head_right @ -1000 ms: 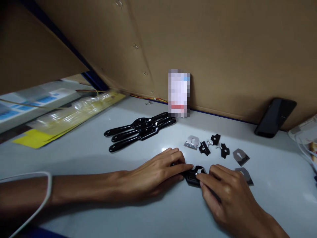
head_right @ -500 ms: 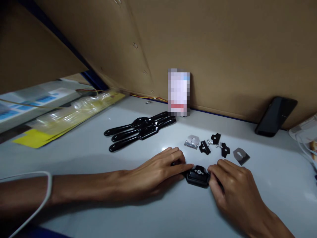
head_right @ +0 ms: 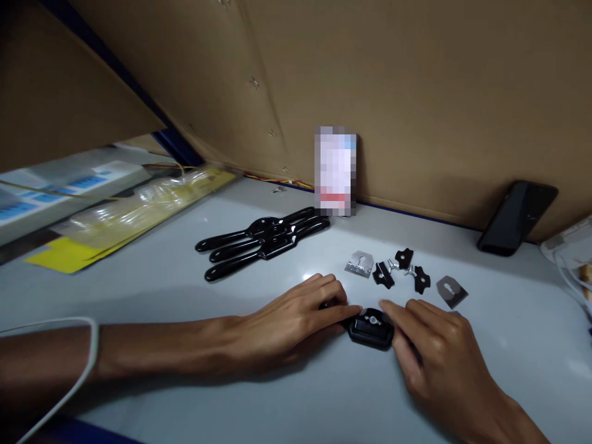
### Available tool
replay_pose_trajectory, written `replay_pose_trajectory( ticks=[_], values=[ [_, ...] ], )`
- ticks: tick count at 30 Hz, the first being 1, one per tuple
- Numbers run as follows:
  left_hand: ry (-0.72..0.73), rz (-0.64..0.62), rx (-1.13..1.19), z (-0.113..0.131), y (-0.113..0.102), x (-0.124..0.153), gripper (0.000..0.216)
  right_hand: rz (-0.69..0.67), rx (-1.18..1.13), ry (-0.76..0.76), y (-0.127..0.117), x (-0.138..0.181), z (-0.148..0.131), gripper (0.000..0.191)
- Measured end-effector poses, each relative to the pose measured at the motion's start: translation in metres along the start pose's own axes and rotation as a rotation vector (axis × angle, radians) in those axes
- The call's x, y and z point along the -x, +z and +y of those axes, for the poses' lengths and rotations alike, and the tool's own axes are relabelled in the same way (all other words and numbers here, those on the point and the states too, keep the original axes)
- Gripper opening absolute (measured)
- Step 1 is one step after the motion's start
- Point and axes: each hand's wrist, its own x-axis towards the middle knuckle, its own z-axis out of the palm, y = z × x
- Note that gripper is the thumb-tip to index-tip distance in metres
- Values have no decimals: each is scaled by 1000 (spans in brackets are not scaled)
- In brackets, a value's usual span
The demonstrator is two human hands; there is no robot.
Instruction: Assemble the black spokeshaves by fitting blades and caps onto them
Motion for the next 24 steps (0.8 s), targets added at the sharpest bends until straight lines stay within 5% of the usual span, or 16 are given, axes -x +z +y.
replay_pose_trajectory(
  ticks=[24],
  values=[
    [-15,10,19,-1,2,3,31,-15,-51,-91,3,1,-12,32]
  ],
)
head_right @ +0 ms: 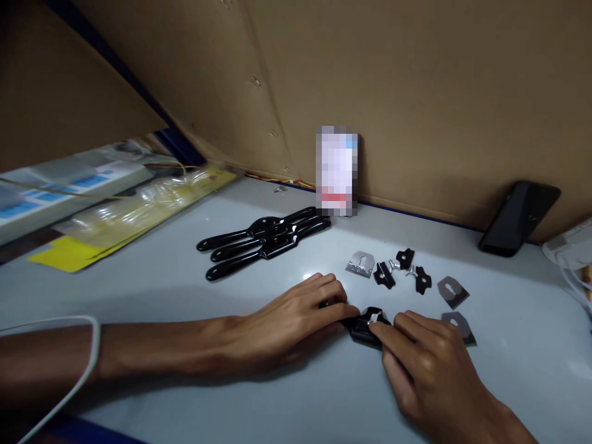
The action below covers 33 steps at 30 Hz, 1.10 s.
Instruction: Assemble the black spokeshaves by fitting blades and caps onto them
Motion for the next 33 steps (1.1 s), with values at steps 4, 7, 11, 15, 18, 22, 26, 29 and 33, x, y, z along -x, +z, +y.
replay_pose_trajectory(
  ticks=[4,7,11,15,18,22,26,29,33],
  values=[
    [-5,-17,-11,0,0,0,32,29,-24,62,0,0,3,31],
    [-3,-23,-25,0,-1,0,33,64,-4,110,1,1,6,27],
    [-10,-25,-29,0,0,0,34,54,4,90,1,0,5,26],
    [-15,-35,-40,0,0,0,34,27,3,34,1,-1,2,36],
    [-9,-37,-40,0,-1,0,35,-12,91,15,-1,-1,2,38],
    [11,-17,-32,0,-1,0,38,103,118,41,-5,-2,5,26],
    [1,-13,-25,-1,1,-1,37,102,76,58,-5,-2,7,25],
    [-4,-22,-28,0,1,-1,37,88,43,67,-2,-1,6,24],
    [-6,-30,-28,0,-1,0,38,23,-109,143,-3,-4,-1,27]
  ],
)
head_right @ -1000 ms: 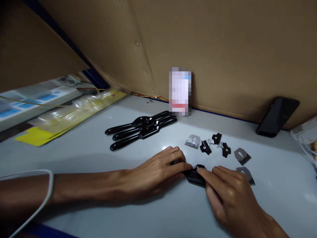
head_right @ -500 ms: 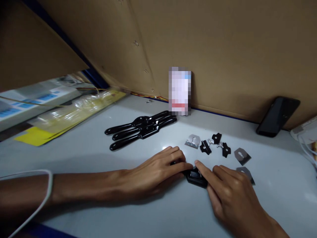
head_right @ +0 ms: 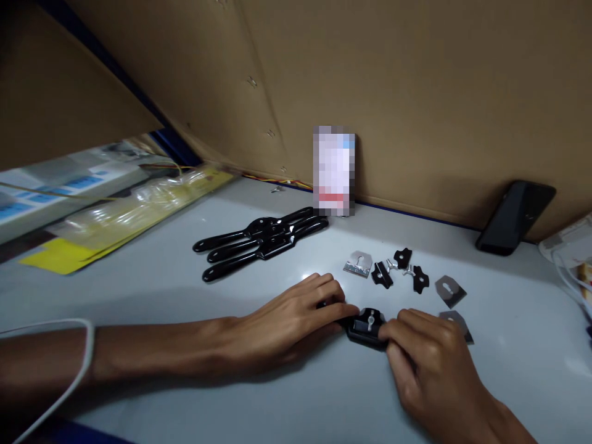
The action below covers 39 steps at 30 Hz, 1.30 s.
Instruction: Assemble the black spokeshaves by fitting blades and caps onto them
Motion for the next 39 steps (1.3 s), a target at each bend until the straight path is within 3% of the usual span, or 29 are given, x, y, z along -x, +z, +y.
replay_pose_trajectory(
  ticks=[5,7,11,13,21,28,34,39],
  values=[
    [7,2,2,0,0,0,39,3,-138,146,-4,-3,-3,29],
    [2,-5,0,0,1,0,38,32,-97,115,-3,-1,0,28],
    [-5,-11,-3,0,1,1,38,-37,85,-21,2,4,6,44],
    [-1,-5,-5,0,1,2,37,-38,138,-53,3,4,6,36],
    [3,7,12,-1,1,0,35,47,78,100,-1,-2,11,28],
    [-4,2,19,1,0,0,33,-15,94,50,1,1,8,30],
    [-11,-5,16,1,0,-1,30,42,145,37,2,1,7,28],
    [-7,4,16,1,0,0,27,-1,137,35,3,1,9,29]
  ],
)
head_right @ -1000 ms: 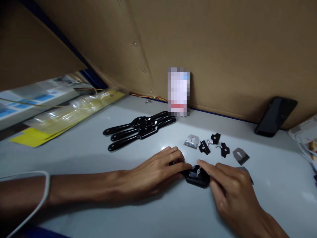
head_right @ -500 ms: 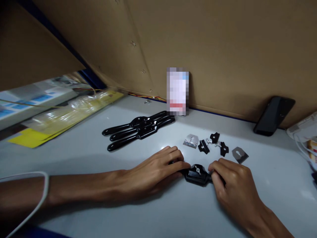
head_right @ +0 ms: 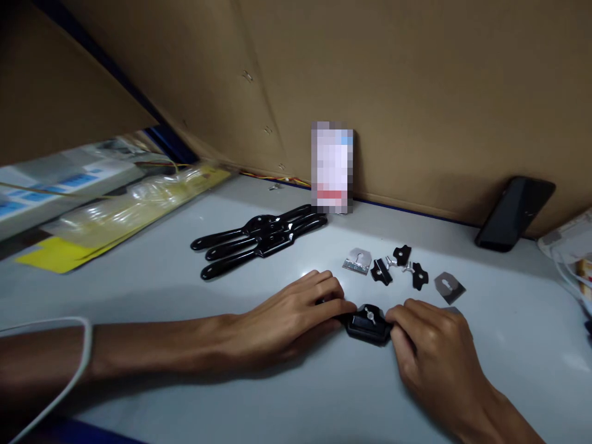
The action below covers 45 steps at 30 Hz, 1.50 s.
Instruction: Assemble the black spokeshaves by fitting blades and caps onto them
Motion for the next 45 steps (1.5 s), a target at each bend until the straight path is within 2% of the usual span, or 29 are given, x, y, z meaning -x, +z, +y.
replay_pose_trajectory(
  ticks=[33,40,45],
  values=[
    [-4,-5,-4,1,0,0,27,0,50,25,3,3,2,31],
    [6,-31,22,1,-1,-3,43,-26,52,12,3,3,4,33],
    [-3,-44,71,1,-3,-5,41,-20,54,10,3,3,1,32]
  ],
)
